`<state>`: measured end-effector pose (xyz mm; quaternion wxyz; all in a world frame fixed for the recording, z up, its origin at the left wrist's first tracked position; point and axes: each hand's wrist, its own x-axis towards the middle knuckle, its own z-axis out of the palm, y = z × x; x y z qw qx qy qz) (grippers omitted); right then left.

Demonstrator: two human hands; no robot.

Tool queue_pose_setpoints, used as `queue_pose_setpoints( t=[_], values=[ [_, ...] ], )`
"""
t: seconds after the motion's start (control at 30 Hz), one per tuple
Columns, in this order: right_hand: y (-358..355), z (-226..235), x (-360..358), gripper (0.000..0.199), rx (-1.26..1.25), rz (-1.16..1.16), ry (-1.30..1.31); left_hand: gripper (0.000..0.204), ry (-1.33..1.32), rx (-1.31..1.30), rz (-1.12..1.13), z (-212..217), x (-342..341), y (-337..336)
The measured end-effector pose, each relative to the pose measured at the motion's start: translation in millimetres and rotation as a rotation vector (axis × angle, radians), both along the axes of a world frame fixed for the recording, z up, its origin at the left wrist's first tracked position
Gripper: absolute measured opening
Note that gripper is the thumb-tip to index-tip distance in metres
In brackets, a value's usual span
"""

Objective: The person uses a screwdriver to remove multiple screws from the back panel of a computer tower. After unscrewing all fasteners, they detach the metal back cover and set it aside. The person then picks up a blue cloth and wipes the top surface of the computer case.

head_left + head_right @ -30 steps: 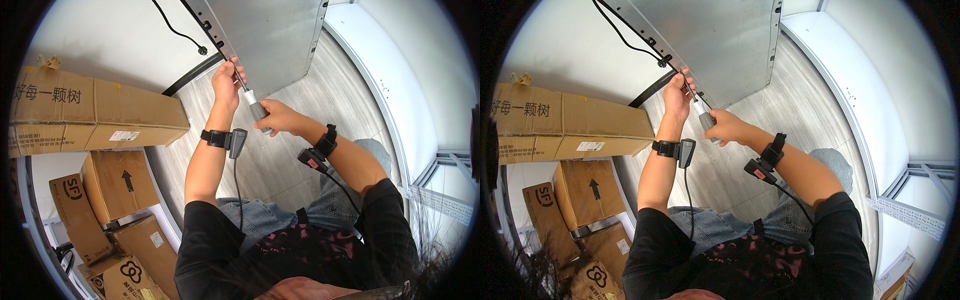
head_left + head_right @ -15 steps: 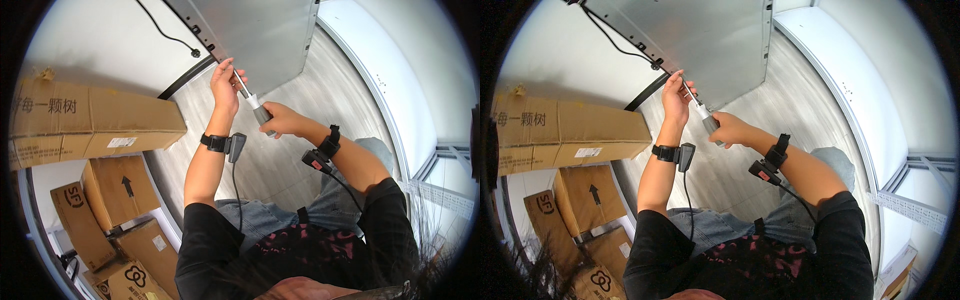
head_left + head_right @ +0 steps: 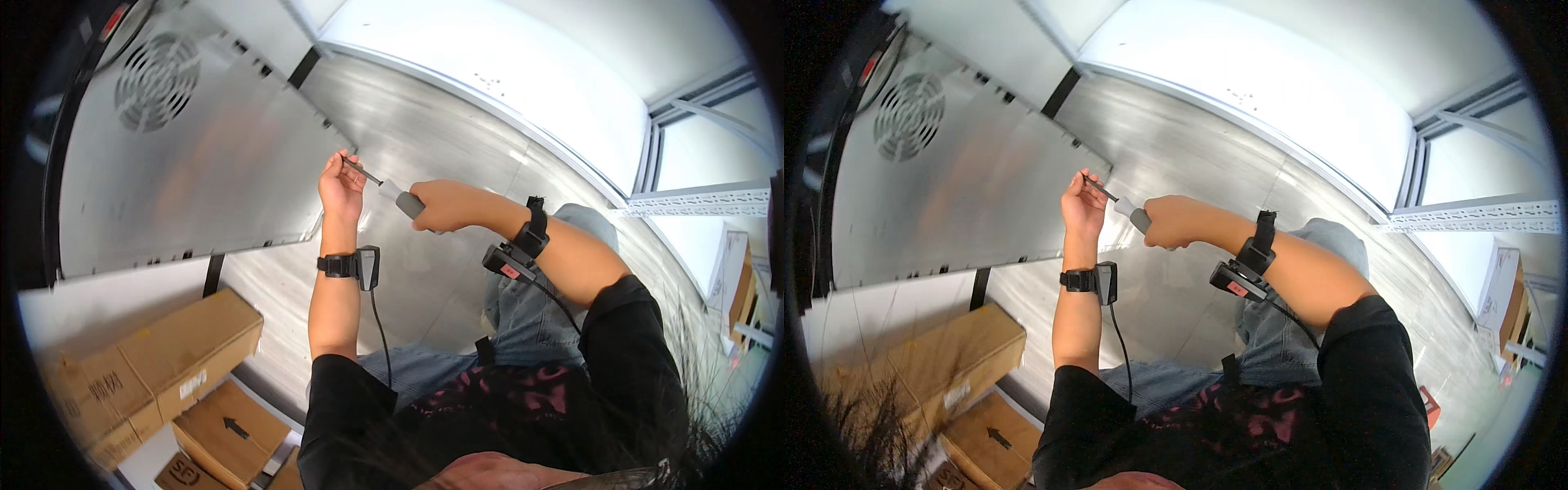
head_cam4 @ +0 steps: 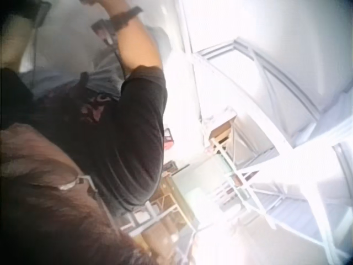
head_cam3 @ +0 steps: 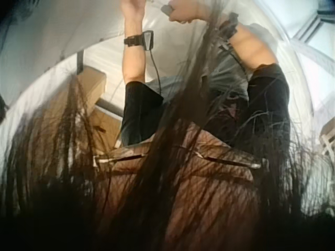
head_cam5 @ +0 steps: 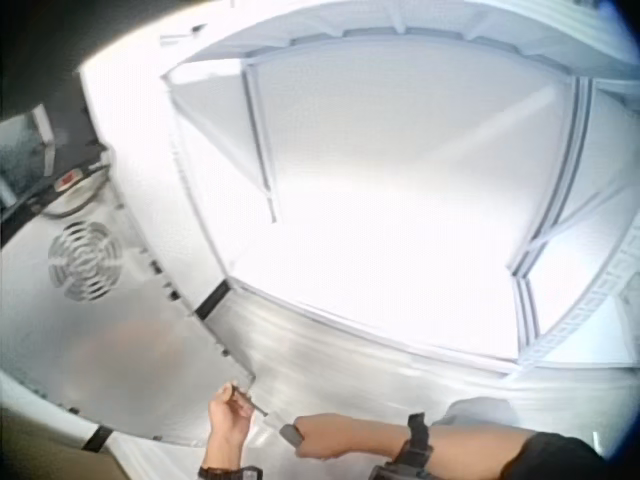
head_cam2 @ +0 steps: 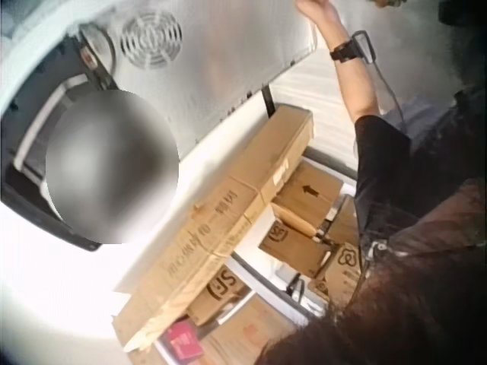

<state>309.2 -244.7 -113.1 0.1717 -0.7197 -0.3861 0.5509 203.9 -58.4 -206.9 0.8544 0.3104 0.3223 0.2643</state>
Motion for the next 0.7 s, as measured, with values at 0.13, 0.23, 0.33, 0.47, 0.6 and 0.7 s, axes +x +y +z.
queue_pose_setpoints(
  t=[0.13, 0.23, 0.33, 0.47, 0.6, 0.7],
  values=[
    [-20, -14, 59, 0.031, 0.101, -0.034, -0.358, 0.016, -0.030, -0.103, -0.055, -27, 80, -11],
    [-43, -19, 118, 0.029, 0.060, -0.134, -0.347, 0.017, 0.010, -0.108, -0.125, -37, 146, -26],
    [-60, -33, 166, 0.026, 0.021, -0.214, -0.362, 0.018, 0.081, -0.109, -0.176, -43, 206, -47],
    [-80, -25, 201, 0.026, 0.016, -0.300, -0.414, 0.019, 0.140, -0.144, -0.234, -60, 270, -65],
    [-87, -14, 235, 0.027, -0.123, -0.256, -0.351, 0.018, 0.194, -0.280, -0.119, -85, 311, -60],
    [-89, -16, 240, 0.027, -0.129, -0.199, -0.382, 0.014, 0.396, 0.043, -0.075, -100, 324, -45]
  ],
)
